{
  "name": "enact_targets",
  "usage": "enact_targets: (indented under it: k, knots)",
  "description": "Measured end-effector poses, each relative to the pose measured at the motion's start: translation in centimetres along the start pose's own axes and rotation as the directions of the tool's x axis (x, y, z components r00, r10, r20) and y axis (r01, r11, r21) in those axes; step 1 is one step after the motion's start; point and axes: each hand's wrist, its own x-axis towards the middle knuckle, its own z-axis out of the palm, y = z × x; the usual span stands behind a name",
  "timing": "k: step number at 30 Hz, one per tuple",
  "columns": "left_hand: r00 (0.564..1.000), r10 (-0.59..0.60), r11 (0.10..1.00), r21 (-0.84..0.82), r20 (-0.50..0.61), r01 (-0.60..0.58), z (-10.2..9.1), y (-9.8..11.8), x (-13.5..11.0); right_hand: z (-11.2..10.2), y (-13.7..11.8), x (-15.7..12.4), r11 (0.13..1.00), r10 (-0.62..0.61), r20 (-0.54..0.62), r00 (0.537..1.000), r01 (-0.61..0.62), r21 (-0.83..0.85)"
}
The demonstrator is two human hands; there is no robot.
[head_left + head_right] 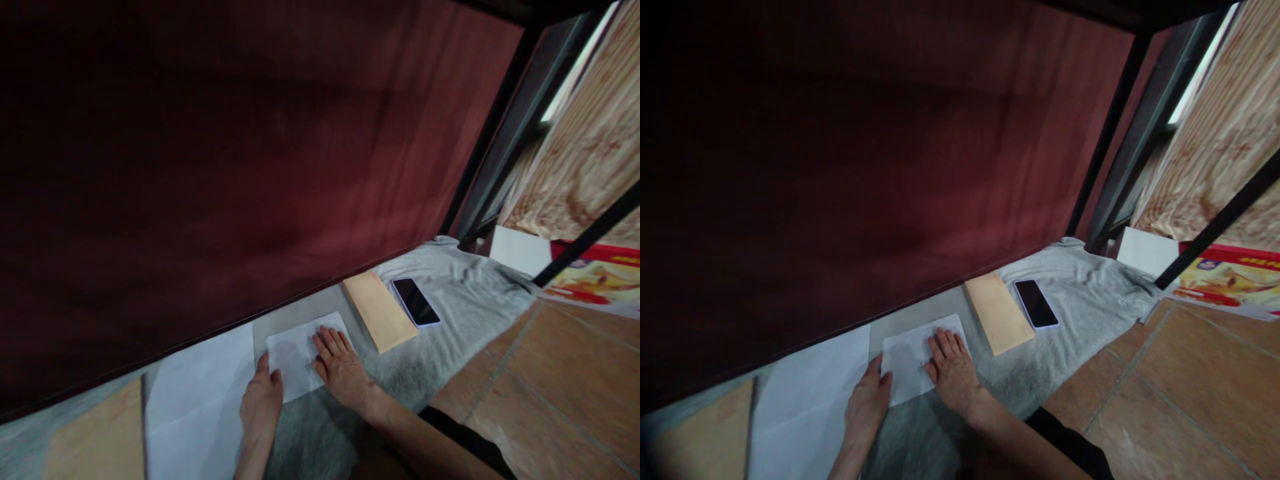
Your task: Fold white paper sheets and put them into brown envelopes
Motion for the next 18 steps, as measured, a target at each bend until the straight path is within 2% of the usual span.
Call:
enact_targets:
  k: [9,12,14,16,18]
  knots:
    - [0.999,0.040,0.997,0.073,-0.037,-0.038,0.3,0.4,-1.0,1.5,0.2,-0.8,0.998,0.013,-0.058,0.998,-0.017,-0.065]
    - [0.990,0.073,0.983,0.177,-0.121,-0.051,0.5,0.4,-1.5,1.5,0.0,-0.9,0.997,0.026,-0.056,0.998,-0.030,-0.067]
    - [0.955,0.172,0.962,0.248,-0.242,-0.110,1.0,0.6,-1.8,1.5,0.0,-0.9,0.997,0.039,-0.049,0.998,-0.042,-0.067]
    - [0.888,0.320,0.933,0.272,-0.330,-0.235,1.8,1.1,-1.9,1.4,-0.1,-0.9,0.996,0.048,-0.037,0.998,-0.051,-0.069]
    - [0.820,0.470,0.881,0.234,-0.326,-0.412,3.1,1.8,-1.7,1.2,0.0,-0.8,0.996,0.041,-0.018,0.999,-0.043,-0.073]
